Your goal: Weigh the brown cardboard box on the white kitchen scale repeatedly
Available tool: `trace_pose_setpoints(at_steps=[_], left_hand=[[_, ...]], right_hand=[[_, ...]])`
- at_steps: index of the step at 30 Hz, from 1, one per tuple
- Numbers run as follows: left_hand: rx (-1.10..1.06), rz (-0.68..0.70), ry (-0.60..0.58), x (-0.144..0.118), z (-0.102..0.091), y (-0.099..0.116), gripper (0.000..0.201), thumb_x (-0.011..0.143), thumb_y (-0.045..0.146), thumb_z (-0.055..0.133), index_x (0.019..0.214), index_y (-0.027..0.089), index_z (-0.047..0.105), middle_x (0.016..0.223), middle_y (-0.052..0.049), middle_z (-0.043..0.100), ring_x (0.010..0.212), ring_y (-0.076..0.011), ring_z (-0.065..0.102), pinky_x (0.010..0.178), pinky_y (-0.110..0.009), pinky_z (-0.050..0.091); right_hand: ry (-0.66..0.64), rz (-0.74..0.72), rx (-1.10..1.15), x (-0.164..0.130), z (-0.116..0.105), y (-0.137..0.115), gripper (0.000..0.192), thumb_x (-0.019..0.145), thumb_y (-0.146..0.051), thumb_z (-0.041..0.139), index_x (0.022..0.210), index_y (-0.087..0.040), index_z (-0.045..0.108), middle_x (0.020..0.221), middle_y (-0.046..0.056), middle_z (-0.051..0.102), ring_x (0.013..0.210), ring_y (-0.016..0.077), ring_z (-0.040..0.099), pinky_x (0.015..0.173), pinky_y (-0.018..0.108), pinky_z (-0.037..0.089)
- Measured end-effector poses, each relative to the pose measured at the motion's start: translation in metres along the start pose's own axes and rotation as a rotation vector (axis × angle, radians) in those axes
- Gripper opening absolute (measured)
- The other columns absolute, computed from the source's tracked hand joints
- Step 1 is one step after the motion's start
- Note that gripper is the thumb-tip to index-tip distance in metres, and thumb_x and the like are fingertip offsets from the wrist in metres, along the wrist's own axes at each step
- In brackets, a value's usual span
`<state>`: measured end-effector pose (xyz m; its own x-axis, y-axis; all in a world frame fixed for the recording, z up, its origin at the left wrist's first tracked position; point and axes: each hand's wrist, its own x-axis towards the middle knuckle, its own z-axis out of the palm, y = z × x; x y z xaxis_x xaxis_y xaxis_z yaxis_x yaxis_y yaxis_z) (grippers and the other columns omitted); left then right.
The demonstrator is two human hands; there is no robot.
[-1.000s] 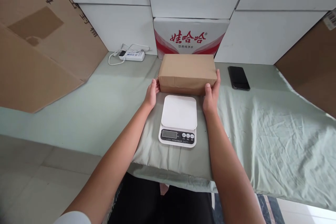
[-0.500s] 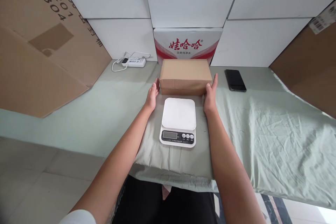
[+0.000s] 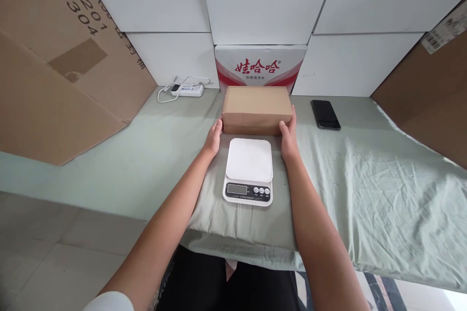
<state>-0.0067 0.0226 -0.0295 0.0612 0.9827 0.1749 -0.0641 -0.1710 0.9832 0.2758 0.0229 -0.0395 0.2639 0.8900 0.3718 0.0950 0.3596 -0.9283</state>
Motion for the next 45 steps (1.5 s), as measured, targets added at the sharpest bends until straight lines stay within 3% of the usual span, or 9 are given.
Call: trace_pose_setpoints(at_steps=[7,15,23,29,32,35,38,42,45], left_hand=[[0.079,0.194,0.026,-0.007,0.001,0.014,0.098,0.089,0.098,0.050,0.152,0.026,0.067,0.171,-0.013,0.062,0.168,-0.0390,0.047,0.141,-0.055,0.035],[0.057,0.358,0.055,-0.025,-0.002,0.027,0.090,0.091,0.094,0.054,0.146,0.023,0.060,0.154,-0.021,0.072,0.148,-0.0406,0.068,0.123,-0.055,0.055],[0.014,0.309,-0.042,-0.100,-0.014,0.027,0.081,0.096,0.083,0.059,0.148,0.021,0.059,0.163,-0.022,0.066,0.160,-0.0428,0.058,0.132,-0.060,0.049],[0.000,0.273,-0.049,-0.121,-0.016,0.026,0.082,0.098,0.082,0.058,0.155,0.023,0.060,0.170,-0.020,0.060,0.164,-0.0417,0.053,0.137,-0.061,0.045],[0.024,0.252,0.005,-0.131,-0.019,0.027,0.084,0.100,0.082,0.054,0.161,0.024,0.057,0.179,-0.018,0.050,0.171,-0.0403,0.043,0.142,-0.060,0.037],[0.027,0.220,0.004,-0.140,-0.021,0.032,0.089,0.102,0.083,0.048,0.168,0.024,0.052,0.183,-0.016,0.045,0.173,-0.0397,0.040,0.143,-0.058,0.035],[0.032,0.224,-0.041,-0.134,-0.021,0.043,0.091,0.102,0.083,0.047,0.170,0.022,0.051,0.180,-0.017,0.050,0.170,-0.0403,0.045,0.140,-0.057,0.039],[0.059,0.314,-0.023,-0.093,-0.019,0.064,0.088,0.102,0.083,0.048,0.165,0.022,0.055,0.171,-0.016,0.062,0.165,-0.0389,0.053,0.134,-0.053,0.047],[0.075,0.334,-0.008,-0.051,-0.013,0.065,0.086,0.102,0.084,0.047,0.162,0.024,0.058,0.166,-0.015,0.066,0.163,-0.0378,0.054,0.134,-0.053,0.047]], right_hand=[[-0.018,-0.112,-0.046,-0.006,0.000,-0.010,0.107,0.086,-0.081,0.066,0.176,-0.039,0.026,0.189,0.001,0.031,0.179,0.0304,0.025,0.149,0.059,0.016],[0.011,-0.251,-0.152,-0.039,-0.003,-0.070,0.105,0.091,-0.079,0.063,0.178,-0.034,0.024,0.189,0.006,0.027,0.180,0.0361,0.018,0.149,0.062,0.011],[0.024,-0.132,-0.211,-0.119,-0.029,-0.089,0.092,0.097,-0.071,0.063,0.174,-0.034,0.030,0.184,0.009,0.032,0.178,0.0406,0.021,0.146,0.070,0.012],[0.073,-0.098,-0.199,-0.137,-0.033,-0.087,0.086,0.097,-0.070,0.065,0.170,-0.033,0.038,0.180,0.010,0.040,0.173,0.0423,0.031,0.144,0.071,0.020],[0.059,-0.057,-0.120,-0.143,-0.033,-0.086,0.086,0.100,-0.069,0.061,0.174,-0.036,0.031,0.177,0.011,0.047,0.169,0.0410,0.042,0.140,0.074,0.028],[0.027,-0.007,-0.054,-0.150,-0.034,-0.085,0.086,0.102,-0.067,0.059,0.176,-0.040,0.024,0.181,0.009,0.044,0.171,0.0385,0.040,0.141,0.075,0.026],[-0.032,-0.006,-0.052,-0.145,-0.030,-0.090,0.081,0.102,-0.064,0.060,0.174,-0.043,0.029,0.182,0.007,0.044,0.171,0.0375,0.041,0.140,0.071,0.031],[-0.056,-0.114,-0.062,-0.103,-0.019,-0.097,0.076,0.100,-0.064,0.060,0.169,-0.048,0.033,0.168,0.005,0.056,0.158,0.0376,0.057,0.131,0.070,0.047],[-0.008,-0.211,-0.042,-0.058,-0.009,-0.088,0.076,0.096,-0.063,0.062,0.166,-0.050,0.036,0.172,0.001,0.052,0.164,0.0352,0.051,0.138,0.068,0.039]])
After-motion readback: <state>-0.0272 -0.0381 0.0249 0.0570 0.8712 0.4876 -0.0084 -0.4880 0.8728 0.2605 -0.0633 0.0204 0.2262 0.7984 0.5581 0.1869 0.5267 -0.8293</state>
